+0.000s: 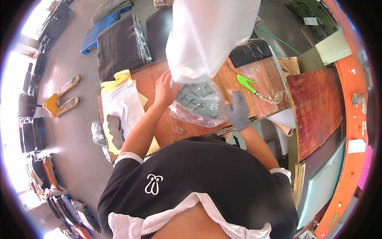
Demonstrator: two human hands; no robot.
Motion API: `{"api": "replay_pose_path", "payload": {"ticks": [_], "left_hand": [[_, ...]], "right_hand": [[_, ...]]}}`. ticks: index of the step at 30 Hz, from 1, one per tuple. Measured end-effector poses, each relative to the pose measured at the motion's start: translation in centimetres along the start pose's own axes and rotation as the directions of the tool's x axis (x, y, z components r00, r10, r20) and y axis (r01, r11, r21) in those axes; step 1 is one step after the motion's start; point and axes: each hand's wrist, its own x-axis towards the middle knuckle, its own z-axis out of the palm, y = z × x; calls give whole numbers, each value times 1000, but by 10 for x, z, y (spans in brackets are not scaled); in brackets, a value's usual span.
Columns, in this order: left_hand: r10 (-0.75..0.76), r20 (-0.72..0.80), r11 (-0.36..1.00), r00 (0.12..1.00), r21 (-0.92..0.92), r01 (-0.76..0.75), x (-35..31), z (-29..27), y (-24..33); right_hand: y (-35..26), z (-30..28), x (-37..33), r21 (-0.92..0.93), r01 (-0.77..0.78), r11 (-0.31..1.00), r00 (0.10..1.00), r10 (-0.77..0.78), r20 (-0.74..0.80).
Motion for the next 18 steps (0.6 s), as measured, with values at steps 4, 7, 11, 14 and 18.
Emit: {"api": "replay_pose_path", "payload": {"ticks": [4, 7, 11, 14, 18], "left_hand": [[-266, 25, 938, 964, -223, 265, 27, 6, -19], [-387, -105, 863, 916, -393, 319, 31, 1, -35], [-447, -473, 878, 759, -393, 272, 33, -37, -51], [-684, -325, 711, 653, -497, 497, 41, -73, -53], [-86, -441, 996, 894, -30, 81, 29, -40, -36]], "right_hand": [[-63, 16, 25, -7, 393, 920, 920, -393, -7], [-69, 37, 33, -117, 414, 903, 909, -403, 111], [-51, 49, 29, -142, 527, 838, 846, -532, -2], [-46, 53, 25, -199, 514, 834, 856, -512, 64], [-51, 53, 28, -194, 512, 837, 857, -514, 46]]}}
